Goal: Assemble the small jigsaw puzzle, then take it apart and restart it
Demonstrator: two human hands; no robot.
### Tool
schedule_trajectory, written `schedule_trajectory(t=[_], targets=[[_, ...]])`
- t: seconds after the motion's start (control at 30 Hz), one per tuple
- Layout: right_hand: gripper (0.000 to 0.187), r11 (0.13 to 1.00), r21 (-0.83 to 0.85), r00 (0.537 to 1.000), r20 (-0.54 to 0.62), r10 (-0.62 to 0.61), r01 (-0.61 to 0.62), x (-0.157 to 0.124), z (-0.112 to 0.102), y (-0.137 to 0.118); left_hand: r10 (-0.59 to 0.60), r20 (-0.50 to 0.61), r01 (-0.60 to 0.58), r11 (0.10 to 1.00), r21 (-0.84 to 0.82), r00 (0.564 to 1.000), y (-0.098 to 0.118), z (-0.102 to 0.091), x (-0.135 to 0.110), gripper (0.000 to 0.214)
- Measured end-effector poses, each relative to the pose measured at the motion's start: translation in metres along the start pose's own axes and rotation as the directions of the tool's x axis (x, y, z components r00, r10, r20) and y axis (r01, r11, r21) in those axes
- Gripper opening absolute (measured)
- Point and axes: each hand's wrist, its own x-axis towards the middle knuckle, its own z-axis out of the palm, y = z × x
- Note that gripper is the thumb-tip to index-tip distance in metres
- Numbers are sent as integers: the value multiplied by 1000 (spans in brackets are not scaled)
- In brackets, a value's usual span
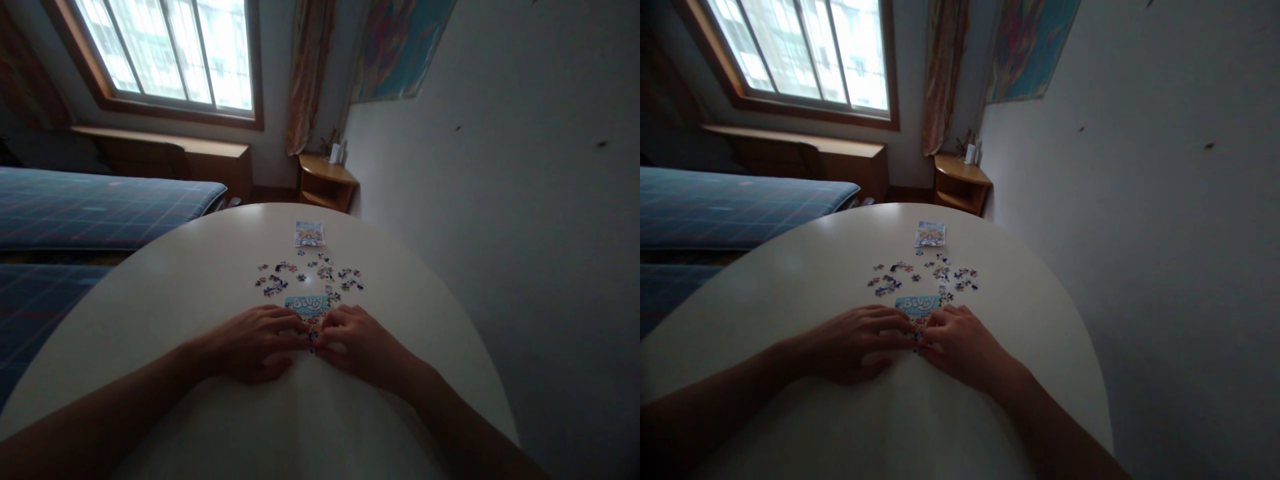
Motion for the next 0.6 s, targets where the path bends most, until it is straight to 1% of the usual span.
schedule_trajectory(t=[0.07, 0.13, 0.23, 0.37, 0.47, 0.6], targets=[[8, 999, 26, 999, 27, -23, 23, -1, -3, 3, 5, -1, -5, 1000, 8, 1000, 0, 0, 0, 47], [14, 998, 36, 996, 79, -44, 42, -3, -8, 5, 11, 2, -11, 1000, 13, 1000, 0, 0, 0, 47], [21, 999, 24, 990, 134, -42, 39, -5, -14, 6, 21, 5, -21, 1000, 19, 1000, -1, 1, 0, 47], [25, 999, 47, 990, 141, -14, 7, -5, -15, 7, 44, 4, -44, 999, 12, 999, -2, 0, 0, 49], [26, 997, 73, 989, 149, -19, 8, -4, -14, 9, 39, 8, -39, 999, 21, 999, -1, -1, 1, 49], [28, 998, 60, 989, 150, -10, 1, -5, -14, 8, 35, 16, -36, 999, 30, 999, 0, -1, 1, 49]])
